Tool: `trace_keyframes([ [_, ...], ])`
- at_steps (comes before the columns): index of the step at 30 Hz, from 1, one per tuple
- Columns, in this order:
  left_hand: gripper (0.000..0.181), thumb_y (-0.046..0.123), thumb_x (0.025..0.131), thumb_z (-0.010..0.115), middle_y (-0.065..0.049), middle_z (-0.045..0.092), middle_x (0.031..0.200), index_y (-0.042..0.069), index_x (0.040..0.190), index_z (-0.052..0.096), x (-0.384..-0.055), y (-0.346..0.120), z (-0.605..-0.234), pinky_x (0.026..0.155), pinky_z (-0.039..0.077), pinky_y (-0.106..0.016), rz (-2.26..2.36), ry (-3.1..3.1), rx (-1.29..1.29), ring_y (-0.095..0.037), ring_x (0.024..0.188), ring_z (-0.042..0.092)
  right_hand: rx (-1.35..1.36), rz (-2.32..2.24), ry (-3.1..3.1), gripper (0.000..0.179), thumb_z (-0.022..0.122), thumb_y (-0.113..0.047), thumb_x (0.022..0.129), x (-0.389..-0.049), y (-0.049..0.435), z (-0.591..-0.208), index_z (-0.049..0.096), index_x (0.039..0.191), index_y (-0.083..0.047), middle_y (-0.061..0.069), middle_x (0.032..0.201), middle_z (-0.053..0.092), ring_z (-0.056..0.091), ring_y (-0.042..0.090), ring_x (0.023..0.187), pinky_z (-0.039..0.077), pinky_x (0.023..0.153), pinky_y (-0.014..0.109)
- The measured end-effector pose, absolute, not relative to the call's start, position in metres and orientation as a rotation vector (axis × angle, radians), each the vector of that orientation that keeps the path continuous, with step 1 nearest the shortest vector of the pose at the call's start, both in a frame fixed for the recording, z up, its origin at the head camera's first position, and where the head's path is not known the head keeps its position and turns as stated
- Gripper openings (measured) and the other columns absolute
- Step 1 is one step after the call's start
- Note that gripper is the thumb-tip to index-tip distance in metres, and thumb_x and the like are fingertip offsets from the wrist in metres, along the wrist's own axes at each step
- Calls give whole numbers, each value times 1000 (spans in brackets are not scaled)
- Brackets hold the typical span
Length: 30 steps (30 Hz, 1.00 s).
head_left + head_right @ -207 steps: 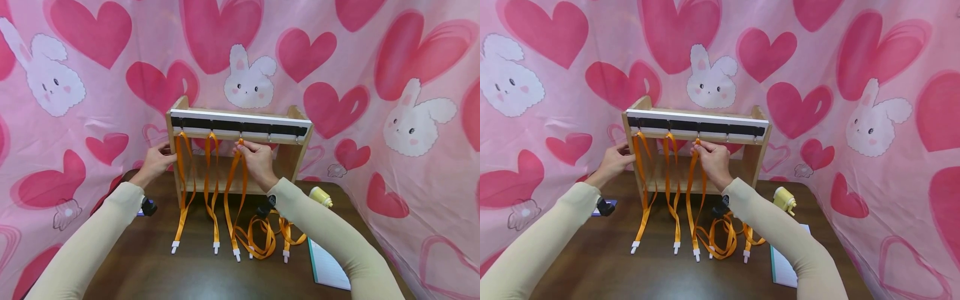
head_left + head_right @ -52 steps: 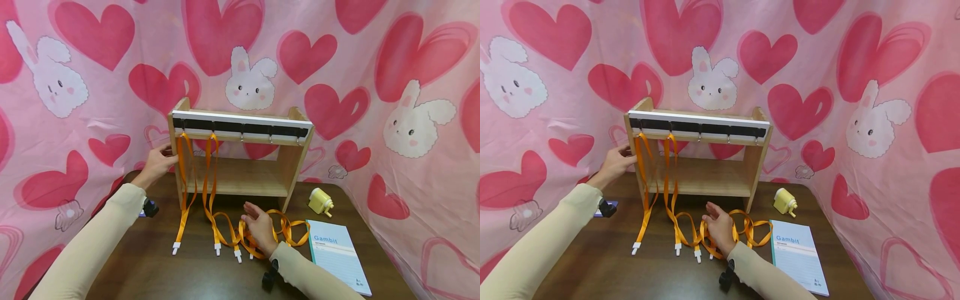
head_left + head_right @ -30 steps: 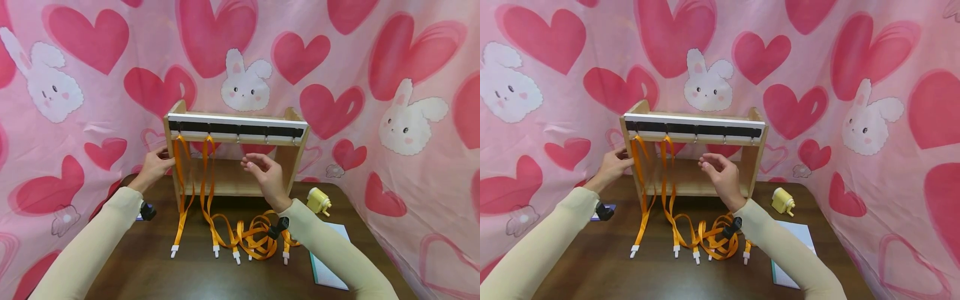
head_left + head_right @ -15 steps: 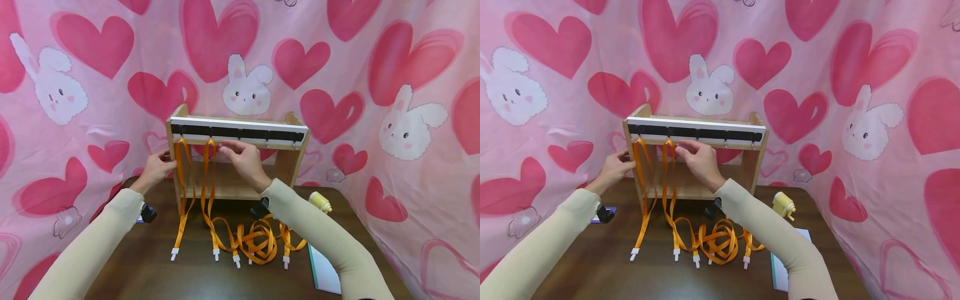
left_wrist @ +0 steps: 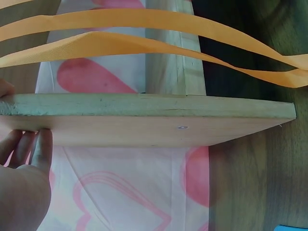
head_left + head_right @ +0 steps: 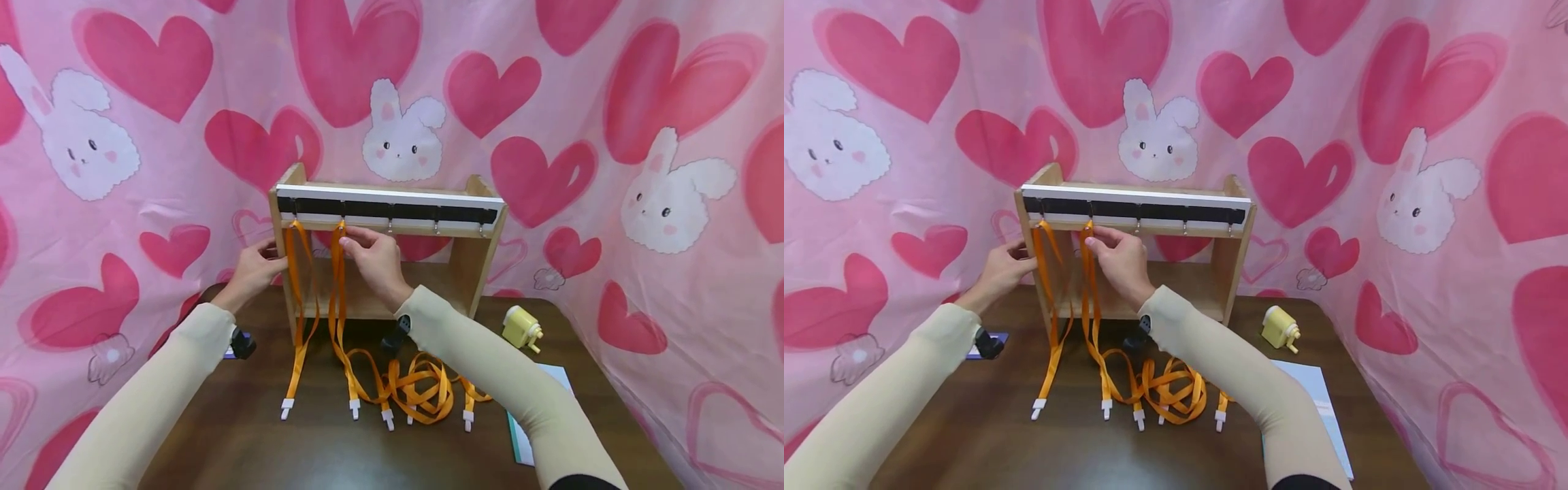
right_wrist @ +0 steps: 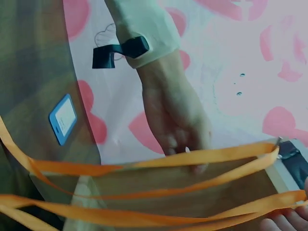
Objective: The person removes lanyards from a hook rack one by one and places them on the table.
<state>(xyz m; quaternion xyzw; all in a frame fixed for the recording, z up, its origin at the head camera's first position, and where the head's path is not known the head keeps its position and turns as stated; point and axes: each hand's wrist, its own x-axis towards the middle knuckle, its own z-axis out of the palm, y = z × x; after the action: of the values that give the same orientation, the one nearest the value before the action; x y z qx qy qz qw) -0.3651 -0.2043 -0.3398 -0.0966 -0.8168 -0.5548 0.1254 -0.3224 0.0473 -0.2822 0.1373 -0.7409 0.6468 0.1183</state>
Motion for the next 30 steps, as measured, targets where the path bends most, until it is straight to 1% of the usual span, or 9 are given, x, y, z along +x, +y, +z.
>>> trace_keyframes([
  [8,61,24,92,74,-26,61,131,1,144,53,-368,-199,-339,78,53,-8,-1635,-2363,-315,-17,105,59,356,1927,-2043,28,76,-17,91,-325,35,-288,76,118,-8,11,109,78,77,22,94,61,86,31],
  [10,61,24,92,73,-25,61,131,1,145,52,-368,-200,-340,78,53,-8,-1640,-2358,-313,-15,104,58,353,1938,-2032,27,76,-17,91,-326,31,-288,76,116,-8,11,108,79,77,21,93,61,86,31],
  [13,61,24,93,72,-25,60,131,0,146,51,-367,-202,-340,77,53,-8,-1634,-2358,-308,-15,104,57,327,1959,-2025,27,78,-20,89,-327,26,-288,77,113,-9,9,105,79,77,18,88,61,87,32],
  [17,61,23,92,73,-27,61,129,-1,144,53,-366,-204,-340,77,53,-8,-1615,-2356,-308,-15,102,58,269,1991,-1985,27,82,-27,85,-330,19,-287,79,104,-8,9,99,79,74,14,79,62,86,36],
  [20,61,25,92,73,-27,62,129,0,144,53,-367,-206,-340,77,52,-8,-1613,-2358,-308,-19,105,59,217,1973,-1987,27,83,-31,85,-332,13,-286,78,99,-9,7,95,78,70,11,76,63,82,33],
  [22,61,24,92,73,-26,62,130,0,144,53,-367,-206,-339,76,52,-8,-1618,-2359,-303,-21,106,58,190,1983,-1991,24,80,-30,87,-333,11,-285,78,98,-9,7,94,78,71,10,75,63,79,30],
  [25,61,23,92,73,-26,61,131,1,146,52,-367,-206,-339,76,52,-7,-1635,-2359,-298,-22,107,57,183,2063,-1954,18,76,-24,91,-335,8,-285,77,99,-7,8,92,78,74,14,76,63,76,28],
  [28,62,23,93,72,-26,60,133,1,147,50,-367,-206,-339,75,51,-7,-1638,-2372,-292,-23,109,56,233,2176,-1887,13,71,-14,94,-336,10,-287,77,101,-4,10,89,76,75,19,73,63,75,31],
  [30,63,24,93,72,-26,59,134,1,147,50,-366,-206,-339,76,51,-7,-1643,-2378,-287,-25,112,56,278,2217,-1860,13,69,-10,95,-335,12,-289,77,103,-3,10,85,74,72,19,69,63,76,35],
])
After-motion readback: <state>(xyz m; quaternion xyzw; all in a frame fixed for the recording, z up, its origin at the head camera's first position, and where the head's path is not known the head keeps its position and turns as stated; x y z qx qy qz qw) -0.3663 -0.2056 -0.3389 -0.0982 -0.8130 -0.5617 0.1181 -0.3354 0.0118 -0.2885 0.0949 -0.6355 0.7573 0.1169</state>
